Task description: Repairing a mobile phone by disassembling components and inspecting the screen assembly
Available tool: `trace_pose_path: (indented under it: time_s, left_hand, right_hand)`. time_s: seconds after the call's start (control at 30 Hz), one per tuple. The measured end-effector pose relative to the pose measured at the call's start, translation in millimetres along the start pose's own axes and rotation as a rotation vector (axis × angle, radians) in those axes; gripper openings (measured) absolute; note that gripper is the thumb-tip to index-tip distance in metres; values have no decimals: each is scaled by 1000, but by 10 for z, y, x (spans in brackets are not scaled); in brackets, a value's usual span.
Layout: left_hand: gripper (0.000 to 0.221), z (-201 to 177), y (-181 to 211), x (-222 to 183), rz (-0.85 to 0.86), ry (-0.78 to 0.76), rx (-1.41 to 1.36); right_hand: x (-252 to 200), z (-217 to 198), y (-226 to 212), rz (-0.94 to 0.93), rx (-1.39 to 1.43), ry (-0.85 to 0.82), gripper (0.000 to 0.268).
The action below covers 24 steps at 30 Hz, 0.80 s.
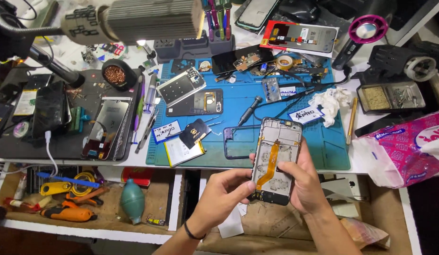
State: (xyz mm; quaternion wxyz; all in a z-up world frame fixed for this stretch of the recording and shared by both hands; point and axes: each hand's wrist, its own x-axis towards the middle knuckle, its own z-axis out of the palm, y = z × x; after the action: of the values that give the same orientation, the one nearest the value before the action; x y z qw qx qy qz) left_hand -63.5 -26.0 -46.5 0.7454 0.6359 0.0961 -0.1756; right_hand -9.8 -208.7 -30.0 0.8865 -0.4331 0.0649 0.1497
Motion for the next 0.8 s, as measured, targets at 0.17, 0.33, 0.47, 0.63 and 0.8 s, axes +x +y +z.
trace_pose_path:
  time_s: [0.17,0.33,0.47,0.63,0.8]
  left_hand:
    - [26,119,29,25,36,46,-97]
    - [22,257,157,16,96,152,-46]
    - [17,447,295,-62,508,205,265]
    - [18,578,387,-178,744,256,463]
    - [21,631,400,-185,746,279,497]
  right_hand:
    - [-24,-13,46,-211,-257,21,83]
    - [-166,98,-41,-417,-626,62,97]
    - [-171,119,-116,-257,-753,4,99]
    - [-101,-84,58,-366,-569,-81,90]
    - [-201,122,-51,-406,-623,-31,80]
